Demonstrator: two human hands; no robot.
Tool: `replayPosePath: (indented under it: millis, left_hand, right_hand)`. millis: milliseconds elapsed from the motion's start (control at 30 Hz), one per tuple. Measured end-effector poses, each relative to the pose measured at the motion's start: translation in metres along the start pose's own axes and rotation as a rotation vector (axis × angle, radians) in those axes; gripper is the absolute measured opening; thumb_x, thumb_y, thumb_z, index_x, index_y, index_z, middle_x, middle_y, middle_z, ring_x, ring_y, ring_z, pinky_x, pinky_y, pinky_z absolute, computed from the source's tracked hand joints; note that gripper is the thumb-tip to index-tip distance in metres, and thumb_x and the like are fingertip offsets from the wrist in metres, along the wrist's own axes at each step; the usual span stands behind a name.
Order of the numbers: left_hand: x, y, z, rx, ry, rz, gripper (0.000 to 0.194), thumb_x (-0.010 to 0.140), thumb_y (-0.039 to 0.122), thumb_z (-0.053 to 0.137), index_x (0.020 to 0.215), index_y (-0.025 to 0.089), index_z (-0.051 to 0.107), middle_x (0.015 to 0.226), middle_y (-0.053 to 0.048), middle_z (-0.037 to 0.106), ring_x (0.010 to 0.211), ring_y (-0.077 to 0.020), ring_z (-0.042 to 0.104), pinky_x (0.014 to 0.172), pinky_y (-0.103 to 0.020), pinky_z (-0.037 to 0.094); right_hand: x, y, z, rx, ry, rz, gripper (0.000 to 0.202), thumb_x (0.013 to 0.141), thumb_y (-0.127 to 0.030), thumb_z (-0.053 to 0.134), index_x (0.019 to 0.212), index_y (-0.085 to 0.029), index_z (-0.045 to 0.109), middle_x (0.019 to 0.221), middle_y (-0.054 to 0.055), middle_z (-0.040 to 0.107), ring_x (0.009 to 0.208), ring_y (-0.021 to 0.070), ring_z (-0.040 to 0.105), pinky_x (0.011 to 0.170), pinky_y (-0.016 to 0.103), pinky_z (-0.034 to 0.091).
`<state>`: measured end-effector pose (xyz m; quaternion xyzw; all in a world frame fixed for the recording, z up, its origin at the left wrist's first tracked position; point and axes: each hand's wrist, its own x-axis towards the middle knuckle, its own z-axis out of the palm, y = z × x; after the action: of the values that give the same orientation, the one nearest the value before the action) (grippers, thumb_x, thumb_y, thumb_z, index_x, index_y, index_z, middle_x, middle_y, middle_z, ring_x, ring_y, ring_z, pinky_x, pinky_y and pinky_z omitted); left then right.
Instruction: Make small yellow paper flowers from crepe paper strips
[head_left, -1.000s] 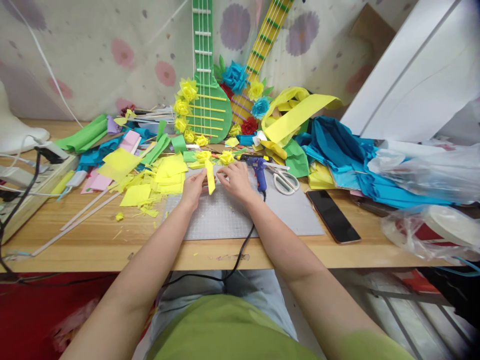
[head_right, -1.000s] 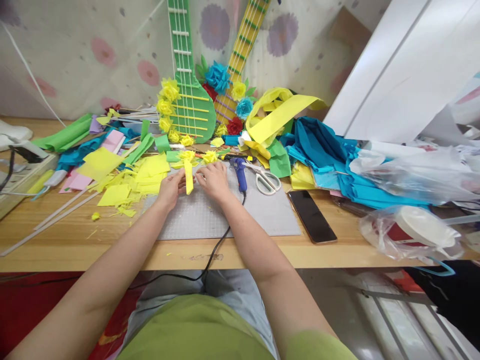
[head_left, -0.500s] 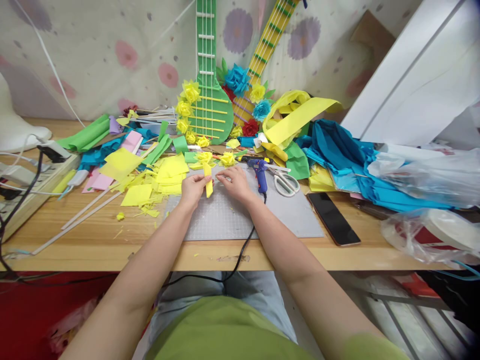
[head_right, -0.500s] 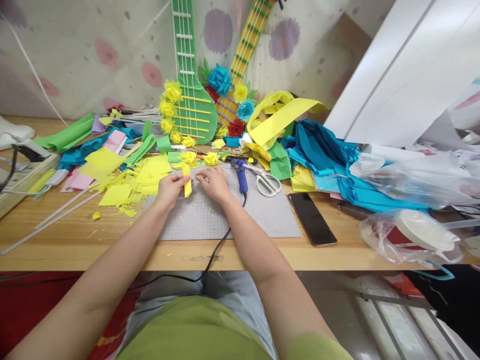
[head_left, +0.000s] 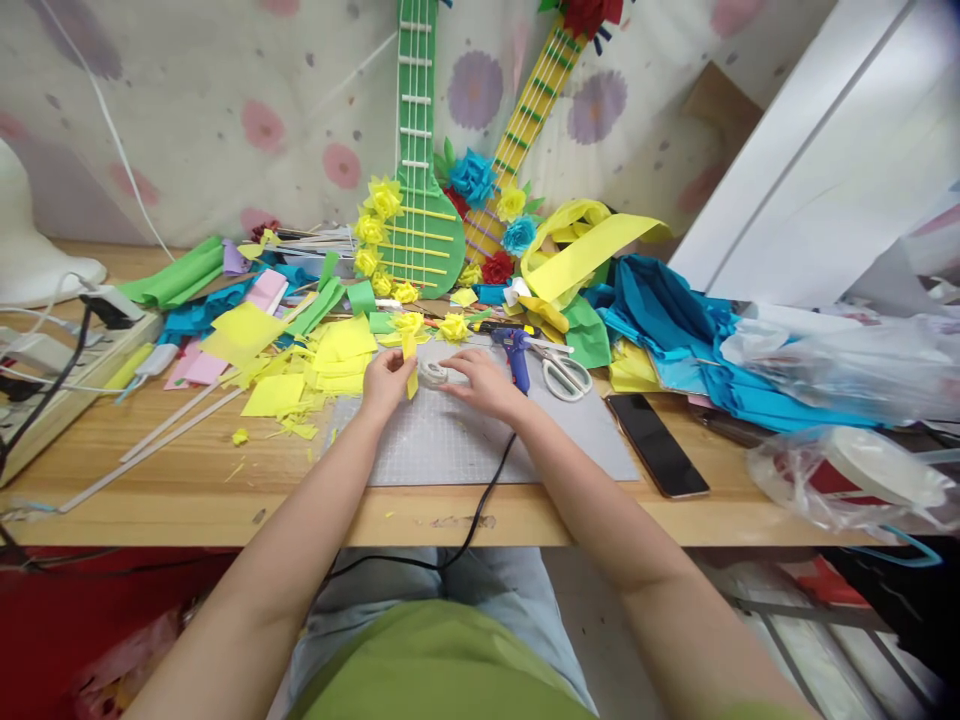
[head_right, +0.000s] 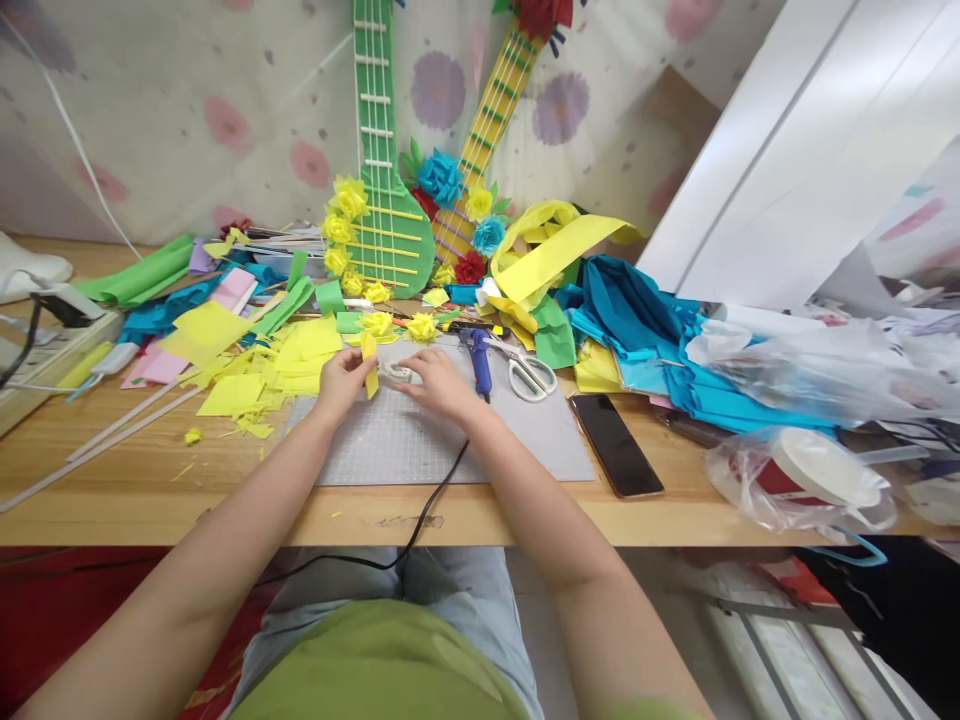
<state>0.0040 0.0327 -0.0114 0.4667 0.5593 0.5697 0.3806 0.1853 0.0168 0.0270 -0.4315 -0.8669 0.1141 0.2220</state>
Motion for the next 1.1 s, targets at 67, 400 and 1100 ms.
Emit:
replayPosePath:
  millis: [67, 400, 1100]
  left_hand:
    - [0.002, -0.003, -0.001, 0.005, 0.007, 0.005, 0.021, 0.061, 0.032, 0.065, 0.075, 0.017, 0.061, 0.071, 0.001, 0.062, 0.065, -0.0112, 0.055, 0.062, -0.021, 0.043]
    - [0.001, 0.003, -0.004, -0.128, 0.077, -0.129, 0.02, 0.062, 0.031, 0.063, 0.073, 0.016, 0.057, 0.072, 0.001, 0.06, 0.06, -0.0115, 0.059, 0.052, -0.02, 0.043]
    - [0.002, 0.023, -0.012, -0.65, -0.014, -0.501, 0.011, 0.082, 0.008, 0.045, 0.077, 0.007, 0.055, 0.071, -0.011, 0.066, 0.068, -0.0135, 0.065, 0.067, -0.023, 0.053]
  right_hand:
    - [-0.023, 0.006, -0.02, 0.006, -0.022, -0.027, 0.032, 0.081, -0.035, 0.054, 0.108, -0.019, 0.061, 0.108, 0.009, 0.059, 0.104, 0.0199, 0.05, 0.091, 0.034, 0.038]
    - [-0.083, 0.079, -0.072, -0.497, -0.008, 0.664, 0.029, 0.076, -0.024, 0.048, 0.1, -0.015, 0.063, 0.1, 0.015, 0.062, 0.091, 0.0249, 0.057, 0.071, 0.032, 0.04]
    - [-0.041, 0.053, -0.13, 0.594, 0.506, 0.637, 0.019, 0.066, -0.034, 0.059, 0.075, -0.017, 0.056, 0.067, 0.001, 0.057, 0.058, 0.0105, 0.055, 0.057, 0.024, 0.046]
